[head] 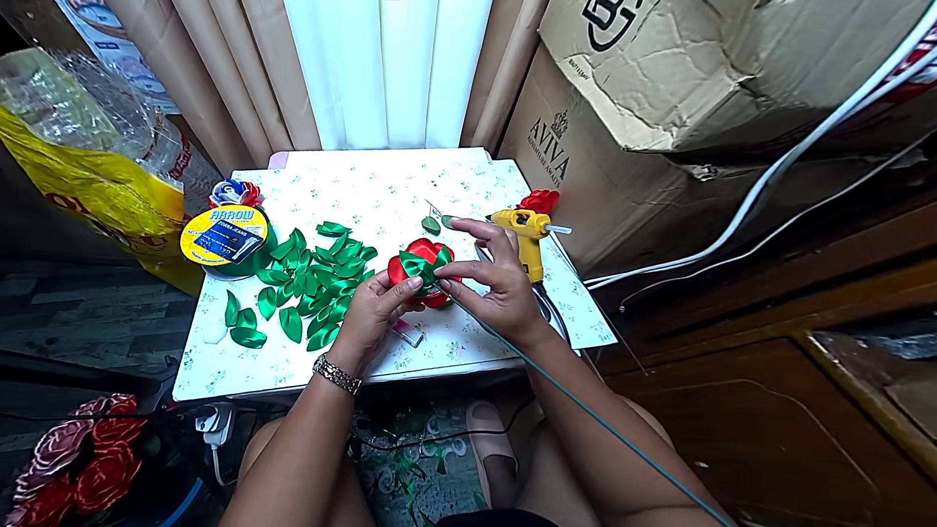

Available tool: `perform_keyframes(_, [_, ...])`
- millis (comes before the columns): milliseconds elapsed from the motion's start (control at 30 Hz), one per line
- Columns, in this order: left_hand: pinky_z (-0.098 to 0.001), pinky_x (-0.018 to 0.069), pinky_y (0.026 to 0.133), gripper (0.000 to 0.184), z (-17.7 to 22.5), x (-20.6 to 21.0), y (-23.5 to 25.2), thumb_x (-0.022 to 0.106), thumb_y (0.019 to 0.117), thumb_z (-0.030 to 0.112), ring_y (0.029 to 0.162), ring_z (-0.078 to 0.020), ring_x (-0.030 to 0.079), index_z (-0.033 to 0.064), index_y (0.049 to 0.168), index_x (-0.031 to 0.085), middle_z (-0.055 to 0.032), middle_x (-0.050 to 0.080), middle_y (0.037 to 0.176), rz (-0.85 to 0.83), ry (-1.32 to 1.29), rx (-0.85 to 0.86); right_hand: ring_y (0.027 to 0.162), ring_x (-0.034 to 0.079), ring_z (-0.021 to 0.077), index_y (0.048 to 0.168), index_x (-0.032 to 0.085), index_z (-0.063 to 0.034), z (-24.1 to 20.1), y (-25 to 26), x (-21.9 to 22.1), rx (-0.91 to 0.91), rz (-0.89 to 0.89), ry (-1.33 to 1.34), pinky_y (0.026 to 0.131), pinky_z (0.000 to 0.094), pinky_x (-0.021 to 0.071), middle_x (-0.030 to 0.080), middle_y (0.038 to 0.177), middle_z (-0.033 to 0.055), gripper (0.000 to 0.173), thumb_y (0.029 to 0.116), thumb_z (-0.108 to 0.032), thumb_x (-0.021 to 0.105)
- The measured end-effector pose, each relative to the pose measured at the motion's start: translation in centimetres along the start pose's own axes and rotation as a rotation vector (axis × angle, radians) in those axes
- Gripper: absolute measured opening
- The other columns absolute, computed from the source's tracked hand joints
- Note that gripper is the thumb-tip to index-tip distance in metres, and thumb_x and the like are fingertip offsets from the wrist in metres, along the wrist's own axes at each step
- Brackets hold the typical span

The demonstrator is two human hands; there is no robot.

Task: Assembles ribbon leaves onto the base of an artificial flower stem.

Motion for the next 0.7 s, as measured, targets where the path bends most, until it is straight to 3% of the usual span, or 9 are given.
perform_keyframes(400, [-0.0252, 0.0604, 0.076, 0.012, -0.04, 0.02, 0.05, 0.057, 0.1011, 0.006, 0.08, -0.009, 0.071, 0.0072, 0.108, 0.067, -0.0026, 0.073, 0.096, -0.009, 0.061, 0.005, 0.134, 0.047, 0.0351, 0.088, 0.08, -0.008, -0.06, 0.02, 0.04, -0.068, 0.018, -0.067, 0.114, 0.0457, 0.0354, 0.059, 0.136, 0.0231, 0.008, 0.0876, -0.01, 0.072])
perform_keyframes(600, [-0.0254, 0.0607, 0.075, 0.012, 0.01, 0.09, 0.05, 0.056, 0.1027, 0.008, 0.08, -0.0092, 0.071, 0.0067, 0.109, 0.067, -0.0031, 0.072, 0.097, -0.001, 0.02, 0.001, 0.136, 0.047, 0.0291, 0.097, 0.079, -0.0088, 0.58, 0.03, -0.5, -0.034, 0.066, 0.024, 0.113, 0.038, 0.0385, 0.057, 0.139, 0.0212, 0.012, 0.0956, -0.012, 0.067])
perform_keyframes(700, [-0.0247, 0.0605, 0.073, 0.013, 0.0, -0.04, 0.09, 0.055, 0.1034, 0.009, 0.079, -0.0095, 0.071, 0.0068, 0.107, 0.067, -0.0041, 0.072, 0.097, -0.001, 0.012, -0.005, 0.136, 0.046, 0.03, 0.096, 0.08, -0.0127, 0.75, 0.03, -0.72, -0.058, 0.031, 0.018, 0.114, 0.0394, 0.0367, 0.057, 0.14, 0.0215, 0.012, 0.0923, -0.012, 0.069])
Point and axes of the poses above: each hand's wrist, its own y-axis towards the middle knuckle, its own x-axis out of the palm, z = x × y, the point moved 4 cm from there along y, towards the middle knuckle
